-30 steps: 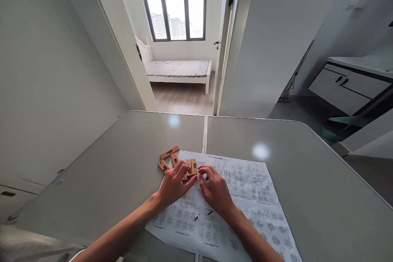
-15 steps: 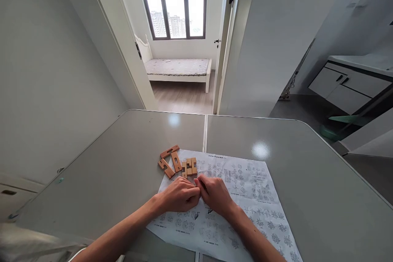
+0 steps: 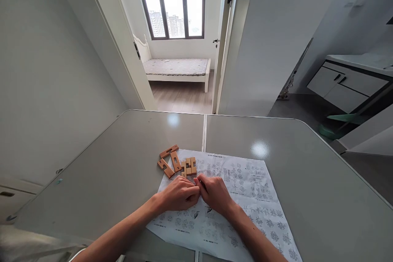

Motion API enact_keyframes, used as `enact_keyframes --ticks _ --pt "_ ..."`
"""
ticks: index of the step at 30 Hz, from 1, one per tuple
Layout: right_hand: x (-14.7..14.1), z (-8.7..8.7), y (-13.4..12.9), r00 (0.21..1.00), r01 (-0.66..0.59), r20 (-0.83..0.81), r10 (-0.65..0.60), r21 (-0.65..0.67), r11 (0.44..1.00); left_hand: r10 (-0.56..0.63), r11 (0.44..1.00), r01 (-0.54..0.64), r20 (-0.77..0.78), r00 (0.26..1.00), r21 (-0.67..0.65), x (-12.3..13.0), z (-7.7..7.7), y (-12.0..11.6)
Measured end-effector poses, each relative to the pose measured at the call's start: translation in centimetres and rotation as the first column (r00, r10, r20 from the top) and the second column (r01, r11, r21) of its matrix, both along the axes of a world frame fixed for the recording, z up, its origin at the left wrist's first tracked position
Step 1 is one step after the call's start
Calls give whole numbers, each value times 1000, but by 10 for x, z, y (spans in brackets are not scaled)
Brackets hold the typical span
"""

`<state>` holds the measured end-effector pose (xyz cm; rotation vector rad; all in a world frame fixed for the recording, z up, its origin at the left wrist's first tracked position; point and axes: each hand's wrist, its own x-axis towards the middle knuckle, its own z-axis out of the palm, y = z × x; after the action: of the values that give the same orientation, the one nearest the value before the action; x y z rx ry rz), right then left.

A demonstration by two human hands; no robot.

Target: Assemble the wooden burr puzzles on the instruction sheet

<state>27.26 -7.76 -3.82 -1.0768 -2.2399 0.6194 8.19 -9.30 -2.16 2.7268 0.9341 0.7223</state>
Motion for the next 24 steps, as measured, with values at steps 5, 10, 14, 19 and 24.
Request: enact_keyframes --ticks 5,10,14,19,24 --pt "0 -1 0 1000 4 -16 -4 8 1000 -26 997 25 19 999 74 0 -4 2" --pt "0 0 1 1000 -1 -17 1 9 1000 -30 995 27 27 999 98 0 -5 3" --pt "0 1 1 1000 -2 -24 2 2 1000 -28 994 25 24 999 106 0 -6 4" --pt "0 1 0 1000 -4 -22 4 4 1000 -31 994 30 11 999 107 0 -7 4" --pt "0 1 0 1000 3 -23 -3 14 1000 -25 994 24 2 1000 107 0 -6 4"
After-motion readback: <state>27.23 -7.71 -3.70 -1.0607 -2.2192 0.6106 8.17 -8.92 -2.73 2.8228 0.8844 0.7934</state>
